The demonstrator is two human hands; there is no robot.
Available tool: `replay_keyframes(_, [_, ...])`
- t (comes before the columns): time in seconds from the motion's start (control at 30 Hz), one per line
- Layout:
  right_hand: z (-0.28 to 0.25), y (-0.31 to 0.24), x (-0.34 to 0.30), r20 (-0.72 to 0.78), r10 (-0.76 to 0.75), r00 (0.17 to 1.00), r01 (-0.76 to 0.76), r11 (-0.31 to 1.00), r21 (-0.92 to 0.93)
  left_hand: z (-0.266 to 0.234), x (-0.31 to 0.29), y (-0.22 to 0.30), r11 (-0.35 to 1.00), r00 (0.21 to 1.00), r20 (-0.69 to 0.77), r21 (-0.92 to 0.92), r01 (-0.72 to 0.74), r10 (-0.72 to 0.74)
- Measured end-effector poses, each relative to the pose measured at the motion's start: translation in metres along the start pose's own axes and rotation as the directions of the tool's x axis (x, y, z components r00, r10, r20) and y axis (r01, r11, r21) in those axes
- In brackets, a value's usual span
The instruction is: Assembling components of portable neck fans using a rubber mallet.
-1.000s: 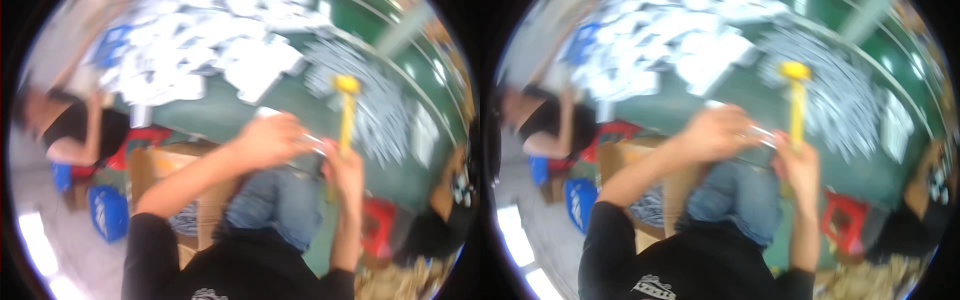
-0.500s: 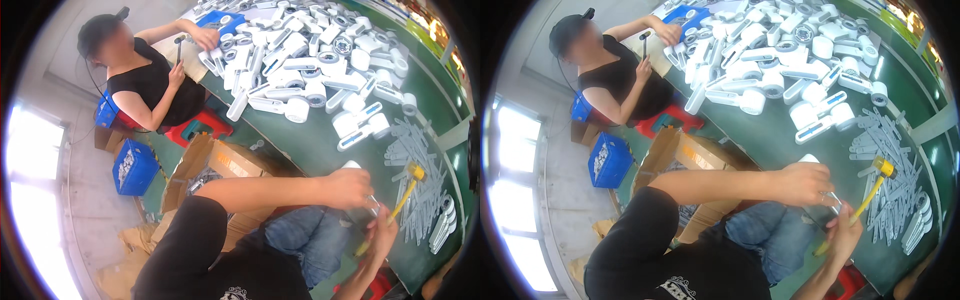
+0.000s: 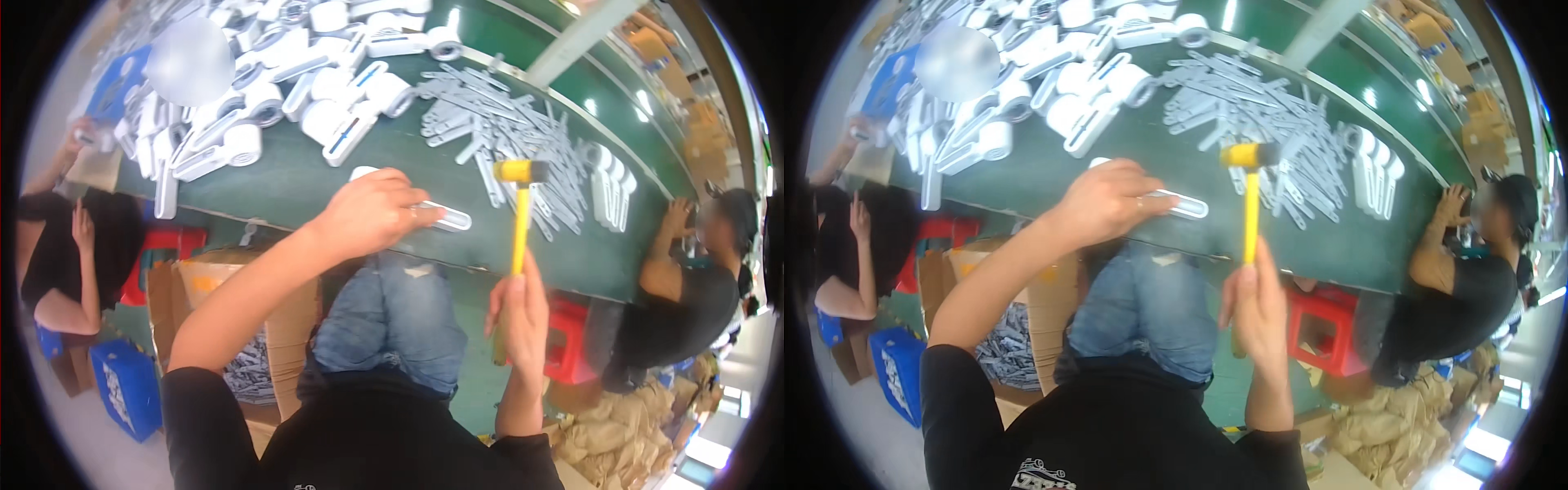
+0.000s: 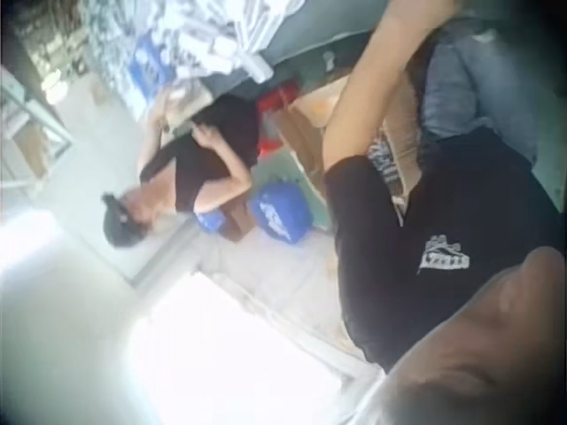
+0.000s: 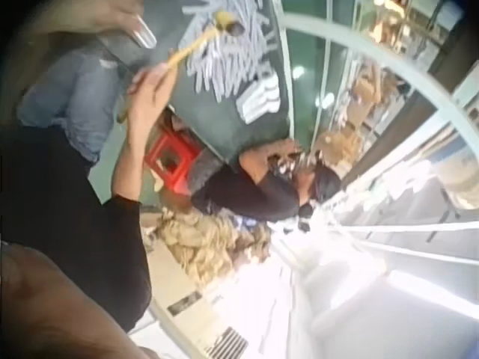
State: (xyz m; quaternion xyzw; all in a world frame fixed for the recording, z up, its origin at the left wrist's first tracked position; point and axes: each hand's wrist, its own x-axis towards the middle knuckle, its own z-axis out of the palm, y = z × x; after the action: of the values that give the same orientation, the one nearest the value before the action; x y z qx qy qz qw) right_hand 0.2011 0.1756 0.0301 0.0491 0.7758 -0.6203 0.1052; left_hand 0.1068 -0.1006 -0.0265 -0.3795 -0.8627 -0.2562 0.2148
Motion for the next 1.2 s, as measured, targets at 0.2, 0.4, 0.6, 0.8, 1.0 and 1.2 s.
replay_keyframes(0.2, [-0.013,-0.006,-0.039,0.007,0.074,0.997,-0.066,0.926,-0.372,0.007,0.010,0.004,0.999,0.999,0.017,0.014,-0.037,0.037])
replay_keyframes(0.4, [-0.007,-0.006,-0.049,-0.029,0.096,0.995,-0.100,0.919,-0.381,0.008,0.011,0.005,0.999,0.999,0.022,0.016,-0.038,0.038])
replay_keyframes(0.6, [-0.002,0.001,-0.050,-0.039,0.000,0.999,-0.014,0.938,-0.347,0.006,0.011,0.004,0.999,0.998,0.050,0.033,-0.034,0.032])
replay_keyframes(0.8, [-0.002,-0.010,-0.051,0.001,0.017,1.000,-0.015,0.901,-0.433,0.006,0.008,0.008,1.000,1.000,0.012,0.006,0.018,-0.018])
replay_keyframes(1.0, [-0.005,-0.001,-0.045,0.055,-0.057,0.997,0.078,0.824,-0.561,0.008,0.010,0.006,1.000,0.999,0.036,-0.012,0.010,-0.009])
replay_keyframes(1.2, [-0.003,0.003,-0.035,0.012,0.001,1.000,0.006,0.818,-0.575,0.007,0.016,0.000,0.996,0.996,0.076,-0.077,0.053,-0.048])
